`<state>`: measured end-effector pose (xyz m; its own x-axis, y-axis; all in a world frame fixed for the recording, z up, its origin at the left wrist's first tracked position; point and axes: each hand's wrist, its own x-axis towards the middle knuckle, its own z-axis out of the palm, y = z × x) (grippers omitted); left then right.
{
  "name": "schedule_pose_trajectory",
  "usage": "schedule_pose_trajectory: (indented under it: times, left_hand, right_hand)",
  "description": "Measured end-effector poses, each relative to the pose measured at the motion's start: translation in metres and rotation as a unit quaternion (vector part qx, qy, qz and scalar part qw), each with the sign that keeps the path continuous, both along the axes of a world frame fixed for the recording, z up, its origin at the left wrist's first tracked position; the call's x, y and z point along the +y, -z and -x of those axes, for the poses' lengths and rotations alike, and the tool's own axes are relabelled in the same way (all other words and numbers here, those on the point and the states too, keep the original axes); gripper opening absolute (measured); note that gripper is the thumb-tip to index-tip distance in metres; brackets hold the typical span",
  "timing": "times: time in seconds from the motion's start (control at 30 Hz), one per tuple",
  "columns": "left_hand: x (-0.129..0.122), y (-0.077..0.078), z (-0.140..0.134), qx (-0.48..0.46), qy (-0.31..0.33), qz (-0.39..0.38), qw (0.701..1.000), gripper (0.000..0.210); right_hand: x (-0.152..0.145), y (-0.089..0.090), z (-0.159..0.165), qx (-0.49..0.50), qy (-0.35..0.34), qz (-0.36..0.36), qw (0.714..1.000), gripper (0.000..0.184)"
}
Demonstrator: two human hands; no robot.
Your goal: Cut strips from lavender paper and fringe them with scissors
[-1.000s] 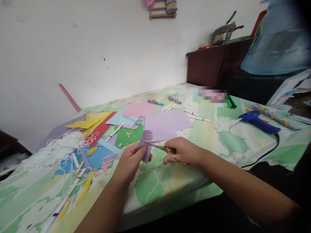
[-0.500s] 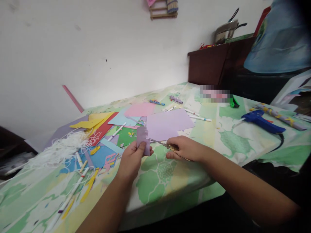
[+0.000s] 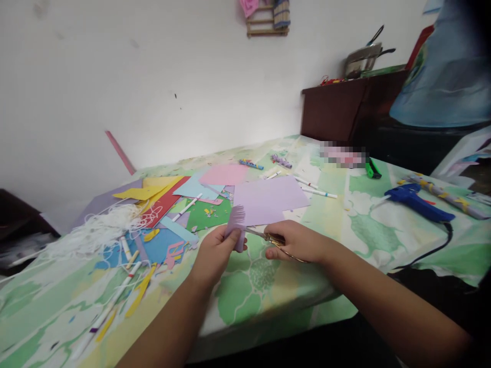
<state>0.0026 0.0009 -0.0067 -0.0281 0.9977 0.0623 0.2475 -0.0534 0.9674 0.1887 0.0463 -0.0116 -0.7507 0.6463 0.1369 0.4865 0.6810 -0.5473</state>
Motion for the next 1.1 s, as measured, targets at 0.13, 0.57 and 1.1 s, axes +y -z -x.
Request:
schedule_pose_trajectory:
  times: [0.13,0.57,1.1]
  left_hand:
    - [-0.0001,-0.0008,0.0019,0.010,0.064,0.002,0.998,0.023]
    - [-0.0007,0.0011,0.0023,-0.094,0.059,0.050,0.993,0.018]
    - [-0.0002,-0.0001,0.0032,-0.087,0.057,0.052,0.993,0.017]
  right_hand:
    - [0.0012,0.0026,0.0002,-0.003,-0.013,0.008,1.000,0.035]
    - [0.0018,0.0019,0.0011,-0.002,-0.007,0.004,1.000,0.038]
    - [0.0026,0.0004,0.0018,-0.004,-0.015,-0.013,1.000,0.038]
